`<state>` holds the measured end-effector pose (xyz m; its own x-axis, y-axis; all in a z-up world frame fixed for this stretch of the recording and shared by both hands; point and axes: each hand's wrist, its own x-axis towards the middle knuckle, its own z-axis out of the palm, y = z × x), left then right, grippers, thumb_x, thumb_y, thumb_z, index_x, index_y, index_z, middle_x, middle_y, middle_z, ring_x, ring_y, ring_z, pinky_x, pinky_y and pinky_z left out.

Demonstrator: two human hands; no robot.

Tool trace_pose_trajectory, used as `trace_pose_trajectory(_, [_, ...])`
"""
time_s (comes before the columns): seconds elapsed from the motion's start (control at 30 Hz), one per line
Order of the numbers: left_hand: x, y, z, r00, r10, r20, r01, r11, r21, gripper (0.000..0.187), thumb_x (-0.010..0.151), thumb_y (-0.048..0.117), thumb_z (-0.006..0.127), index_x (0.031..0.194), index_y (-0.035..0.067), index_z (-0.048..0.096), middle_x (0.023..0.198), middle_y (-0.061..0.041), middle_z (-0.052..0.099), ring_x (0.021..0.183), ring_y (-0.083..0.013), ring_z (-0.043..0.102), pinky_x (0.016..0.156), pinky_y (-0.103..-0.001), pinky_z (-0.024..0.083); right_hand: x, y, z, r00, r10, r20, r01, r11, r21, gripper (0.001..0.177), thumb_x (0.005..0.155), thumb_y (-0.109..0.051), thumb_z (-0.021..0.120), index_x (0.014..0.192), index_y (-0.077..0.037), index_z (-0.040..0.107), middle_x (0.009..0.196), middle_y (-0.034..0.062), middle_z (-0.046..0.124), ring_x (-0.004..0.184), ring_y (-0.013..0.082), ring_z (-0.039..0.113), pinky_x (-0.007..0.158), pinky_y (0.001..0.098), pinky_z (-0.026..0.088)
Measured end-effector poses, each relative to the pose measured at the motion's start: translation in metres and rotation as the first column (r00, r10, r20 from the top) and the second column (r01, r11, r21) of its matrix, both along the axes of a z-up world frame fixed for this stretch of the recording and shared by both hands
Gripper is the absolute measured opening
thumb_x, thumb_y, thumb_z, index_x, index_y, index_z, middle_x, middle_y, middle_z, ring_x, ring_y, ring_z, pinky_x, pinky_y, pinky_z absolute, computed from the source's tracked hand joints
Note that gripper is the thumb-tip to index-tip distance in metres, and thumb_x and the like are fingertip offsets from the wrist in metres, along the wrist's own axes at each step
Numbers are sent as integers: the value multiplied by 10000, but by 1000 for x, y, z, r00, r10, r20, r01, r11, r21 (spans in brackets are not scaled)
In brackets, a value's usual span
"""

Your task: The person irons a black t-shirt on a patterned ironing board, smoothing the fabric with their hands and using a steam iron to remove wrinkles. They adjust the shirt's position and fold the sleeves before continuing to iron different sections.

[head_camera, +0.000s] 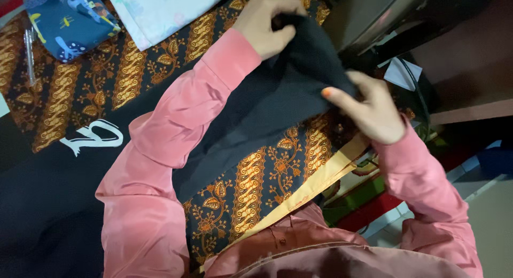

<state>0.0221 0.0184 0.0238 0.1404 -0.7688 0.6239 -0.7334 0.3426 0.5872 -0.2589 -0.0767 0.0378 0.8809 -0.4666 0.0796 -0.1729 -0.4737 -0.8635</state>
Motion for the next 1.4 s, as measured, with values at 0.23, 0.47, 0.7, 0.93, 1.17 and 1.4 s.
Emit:
trace_pose_trajectory(0.23, [-18, -15, -33, 999, 32, 22, -33, 996, 83, 347, 905, 59, 735, 1240, 105, 656, 1194, -105, 556, 1056, -298, 646, 899, -394, 558, -11, -5, -6, 970, -167, -175, 202, 957, 207, 534, 895, -260, 789, 1287, 20, 561, 806, 70, 676, 577, 141, 628, 493, 283, 510])
trace_pose_trajectory(0.47, [-38, -3, -54, 986, 121, 113, -138, 978, 155, 552, 987, 92, 713, 1468, 104, 443, 1423, -164, 410, 1187, -392, 623, 945, -457, 543, -8, -3, -8, 996, 9, 93, 50, 791, -610, 701, 724, -187, 929, 1219, 87, 515, 998, 244, 630, 860, 299, 644, 750, 372, 526])
trace_pose_trajectory(0.7, [-51, 7, -42, 988, 106, 112, -116, 990, 85, 517, 1082, 257, 723, 1476, 100, 428, 1402, -152, 416, 1285, -357, 581, 1060, -436, 546, -42, -25, -41, 900, -316, 301, 336, 942, -17, 509, 1000, -64, 786, 1393, -42, 464, 1185, 93, 537, 1030, 167, 585, 879, 289, 484])
trace_pose_trajectory(0.93, [-59, 13, -32, 993, 97, 60, -109, 968, 224, 547, 916, 481, 779, 1207, 103, 511, 1166, -67, 526, 1134, -261, 598, 899, -387, 560, -29, -93, -95, 760, -358, 543, 359, 927, 108, 747, 1133, -111, 793, 1632, -83, 238, 1549, 112, 431, 1396, 181, 458, 1173, 300, 382])
trace_pose_trajectory(1.17, [-61, 10, -43, 985, 51, 166, -74, 988, 136, 615, 875, 450, 817, 1242, 53, 523, 1213, -82, 531, 1171, -287, 542, 910, -394, 528, -1, -101, -85, 726, -636, 262, 487, 744, 457, 589, 1103, -413, 716, 1445, 56, 616, 1249, 101, 630, 991, 134, 512, 864, 297, 442])
trace_pose_trajectory(1.4, [-63, 11, -44, 975, 46, 217, -86, 981, 175, 614, 886, 443, 812, 1269, 53, 534, 1269, -94, 534, 1228, -295, 536, 998, -382, 506, 3, -108, -78, 681, -476, 556, 103, 815, 570, 420, 1195, -292, 643, 1476, 3, 538, 1323, 52, 631, 1137, 147, 590, 1025, 298, 473])
